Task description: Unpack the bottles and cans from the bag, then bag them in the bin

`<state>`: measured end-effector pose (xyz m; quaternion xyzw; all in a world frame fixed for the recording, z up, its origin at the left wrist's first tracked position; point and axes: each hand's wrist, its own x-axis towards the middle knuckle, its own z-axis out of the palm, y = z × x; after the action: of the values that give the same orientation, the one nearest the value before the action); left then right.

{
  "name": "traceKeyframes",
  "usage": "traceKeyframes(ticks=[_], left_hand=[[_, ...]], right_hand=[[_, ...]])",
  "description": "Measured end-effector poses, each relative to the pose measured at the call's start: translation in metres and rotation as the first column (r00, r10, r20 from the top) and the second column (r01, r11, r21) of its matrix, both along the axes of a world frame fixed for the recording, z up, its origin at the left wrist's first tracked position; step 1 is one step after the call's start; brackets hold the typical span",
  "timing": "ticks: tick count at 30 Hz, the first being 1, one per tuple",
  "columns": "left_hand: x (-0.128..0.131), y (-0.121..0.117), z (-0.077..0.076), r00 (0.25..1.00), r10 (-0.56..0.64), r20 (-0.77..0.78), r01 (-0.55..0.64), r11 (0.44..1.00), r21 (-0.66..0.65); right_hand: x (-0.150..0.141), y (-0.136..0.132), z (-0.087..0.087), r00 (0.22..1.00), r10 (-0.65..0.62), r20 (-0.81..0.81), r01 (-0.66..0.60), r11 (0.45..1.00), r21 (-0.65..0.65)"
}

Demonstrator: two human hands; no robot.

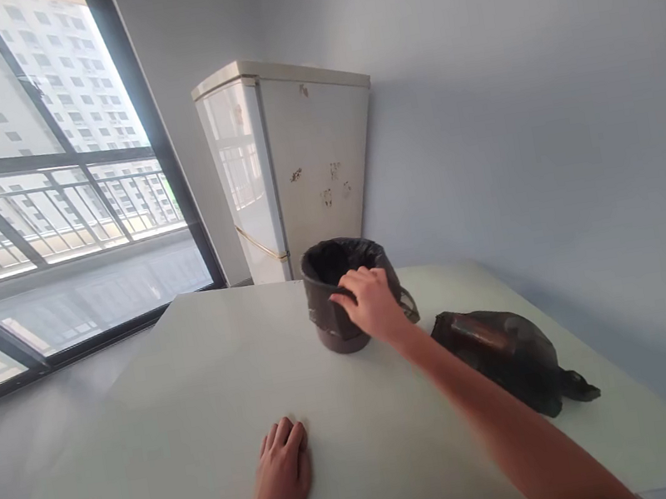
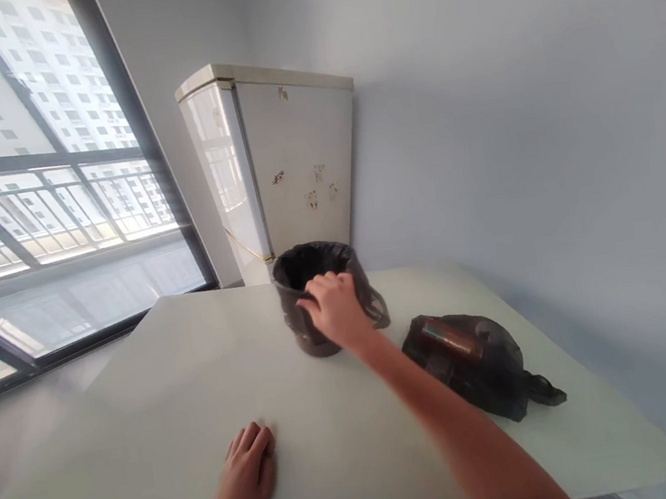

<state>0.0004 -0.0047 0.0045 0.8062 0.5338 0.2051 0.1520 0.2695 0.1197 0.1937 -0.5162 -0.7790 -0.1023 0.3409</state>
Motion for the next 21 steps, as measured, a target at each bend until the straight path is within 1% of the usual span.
traceKeyframes(ticks=[3,5,7,9,12,16,19,21], left_hand=[[0.0,0.0,-0.002,1.0,0.01,0.011,-0.01,1.0,0.013],[0.0,-0.001,-0.003,1.0,0.013,0.016,-0.013,1.0,0.028],[0.0,-0.002,-0.003,1.0,0.017,0.015,-0.018,0.999,0.044],[0.0,-0.003,-0.003,1.0,0.017,0.01,-0.017,0.998,0.053],[0.0,-0.004,0.0,1.0,0.016,0.001,-0.016,0.999,0.042],[0.0,-0.005,0.002,1.0,0.019,-0.019,-0.019,1.0,0.023],[0.001,-0.005,0.002,1.0,0.022,-0.018,-0.022,0.999,0.027],[0.002,-0.005,0.002,1.0,0.022,-0.014,-0.021,0.999,0.026]], right_hand=[[-0.046,-0.023,0.0,0.992,0.127,-0.003,-0.127,0.992,-0.016],[-0.071,-0.037,0.001,0.979,0.202,-0.026,-0.203,0.979,-0.027],[-0.09,-0.047,0.0,0.968,0.25,-0.029,-0.251,0.968,-0.025],[-0.102,-0.052,-0.002,0.962,0.271,-0.01,-0.271,0.962,-0.012],[-0.109,-0.054,-0.006,0.961,0.277,0.009,-0.277,0.961,0.0],[-0.103,-0.06,-0.004,0.952,0.304,-0.03,-0.303,0.953,0.018],[-0.091,-0.076,-0.004,0.941,0.326,-0.093,-0.315,0.942,0.117],[-0.079,-0.09,-0.014,0.935,0.322,-0.15,-0.293,0.938,0.188]])
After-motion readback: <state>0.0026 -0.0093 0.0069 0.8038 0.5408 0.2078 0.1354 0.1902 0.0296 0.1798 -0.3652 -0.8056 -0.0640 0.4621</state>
